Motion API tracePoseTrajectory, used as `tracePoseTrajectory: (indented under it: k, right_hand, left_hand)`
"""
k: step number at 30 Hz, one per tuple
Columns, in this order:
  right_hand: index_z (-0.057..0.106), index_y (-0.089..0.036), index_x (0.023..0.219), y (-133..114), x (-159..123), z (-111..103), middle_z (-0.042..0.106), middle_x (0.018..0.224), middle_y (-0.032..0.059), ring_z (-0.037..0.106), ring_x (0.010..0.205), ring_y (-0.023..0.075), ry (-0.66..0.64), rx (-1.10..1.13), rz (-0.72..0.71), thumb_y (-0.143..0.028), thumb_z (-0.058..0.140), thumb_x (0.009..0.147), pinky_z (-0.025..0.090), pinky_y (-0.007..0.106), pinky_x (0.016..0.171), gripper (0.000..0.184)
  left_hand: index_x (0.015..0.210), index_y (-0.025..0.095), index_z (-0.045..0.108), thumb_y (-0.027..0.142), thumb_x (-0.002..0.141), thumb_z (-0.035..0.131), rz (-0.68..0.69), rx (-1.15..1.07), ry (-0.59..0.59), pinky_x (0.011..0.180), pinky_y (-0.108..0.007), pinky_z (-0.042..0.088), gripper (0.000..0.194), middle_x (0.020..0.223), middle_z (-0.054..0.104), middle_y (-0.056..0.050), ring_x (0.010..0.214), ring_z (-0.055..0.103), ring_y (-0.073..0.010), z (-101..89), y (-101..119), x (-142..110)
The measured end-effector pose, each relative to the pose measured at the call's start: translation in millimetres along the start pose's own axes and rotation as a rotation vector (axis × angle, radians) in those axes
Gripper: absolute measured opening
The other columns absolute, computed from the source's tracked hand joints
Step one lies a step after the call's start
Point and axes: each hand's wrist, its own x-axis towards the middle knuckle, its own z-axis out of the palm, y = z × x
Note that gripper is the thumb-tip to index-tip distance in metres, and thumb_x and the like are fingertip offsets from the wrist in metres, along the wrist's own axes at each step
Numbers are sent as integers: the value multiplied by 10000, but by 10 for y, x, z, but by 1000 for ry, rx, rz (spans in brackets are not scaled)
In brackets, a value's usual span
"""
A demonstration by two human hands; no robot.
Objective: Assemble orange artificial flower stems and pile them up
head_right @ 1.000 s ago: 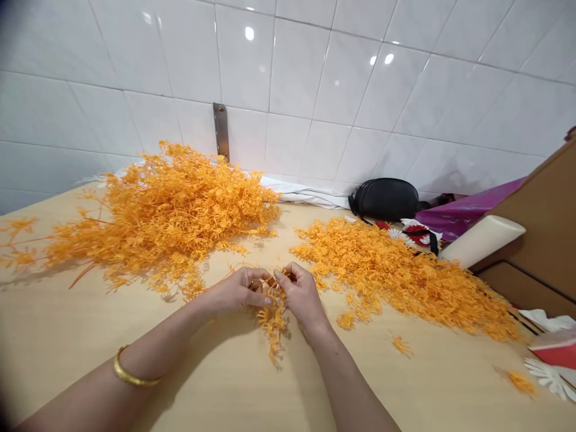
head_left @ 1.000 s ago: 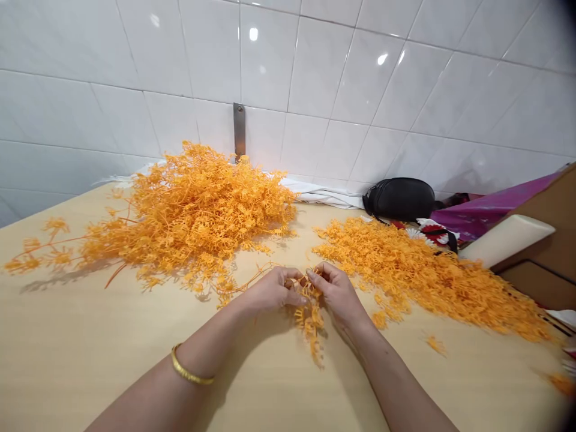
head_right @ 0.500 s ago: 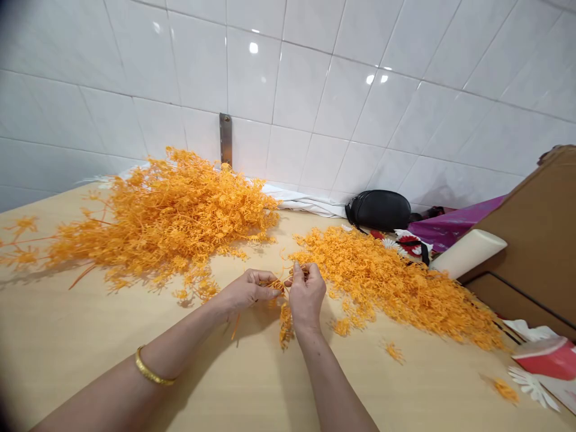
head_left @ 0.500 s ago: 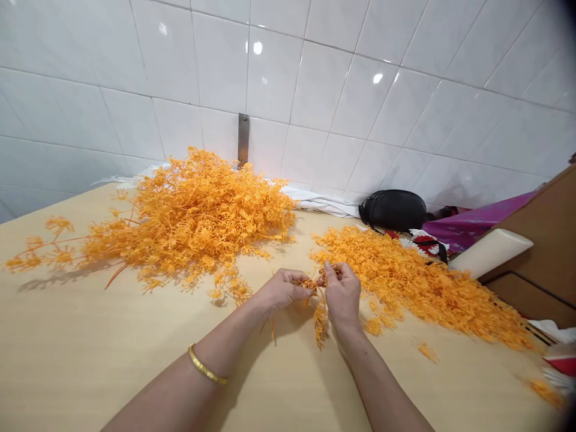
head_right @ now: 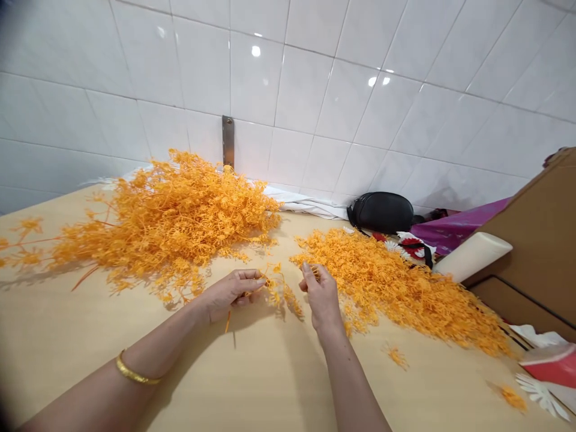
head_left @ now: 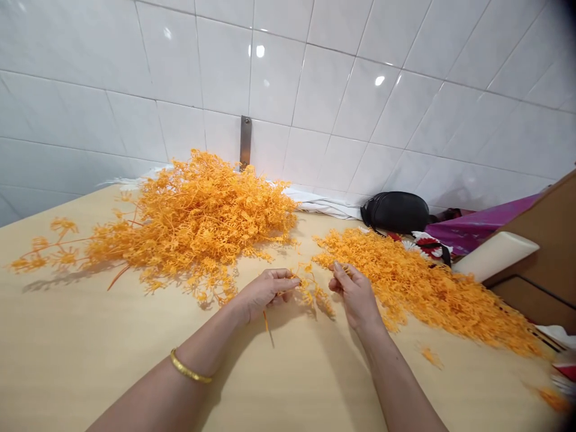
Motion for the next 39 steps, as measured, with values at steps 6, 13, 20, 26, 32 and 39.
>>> tracePoseTrajectory:
  k: [6,13,20,26,32,39]
  right_hand:
    - [569,-174,842,-75,-93,144,548,757,-1,444,567,88,-213,-19,-96,-450,579,680,359,215,543,321]
    - [539,-159,607,16,-58,112,388,500,-48,317,453,74,-254,-87,-133,-401,582,686,251,211,431,258]
    - [497,-163,528,36,15,35,389,439,-53,297,400,67,-95,-49,-35,-479,608,625,207,218,401,348]
    - [486,-165,510,4,23,117,459,481,-36,308,377,51,149,142,18,-461,636,581,221,215,367,339]
    - [460,-176,514,-27,15,153,440,479,-42,323,360,49,277,172,-38,-471,609,598,239,213,348,341]
    - [398,-187,534,-39,143,-106,425,487,-56,320,335,39,384,276,18,-435,592,635,237,206,324,331]
  left_hand:
    - [655,125,531,347,611,646,-14,16,1,401,-196,96,253,476,418,34,411,280,-31,23,-5,10]
    - [611,124,595,307,535,694,-85,98,84,407,-214,101,222,422,415,42,370,240,-27,52,18,4]
    - [643,110,668,340,513,709,-122,173,22,402,-217,118,268,463,497,10,369,251,-31,49,11,22]
    - [596,116,652,295,547,691,-83,103,20,402,-211,172,190,471,498,8,374,307,-37,115,-22,56]
    - [573,119,638,308,541,696,-79,87,18,405,-219,141,200,407,412,44,360,240,-27,226,16,62]
    - [521,130,590,342,523,697,-118,116,-24,411,-239,61,238,338,336,60,337,170,-31,194,26,20]
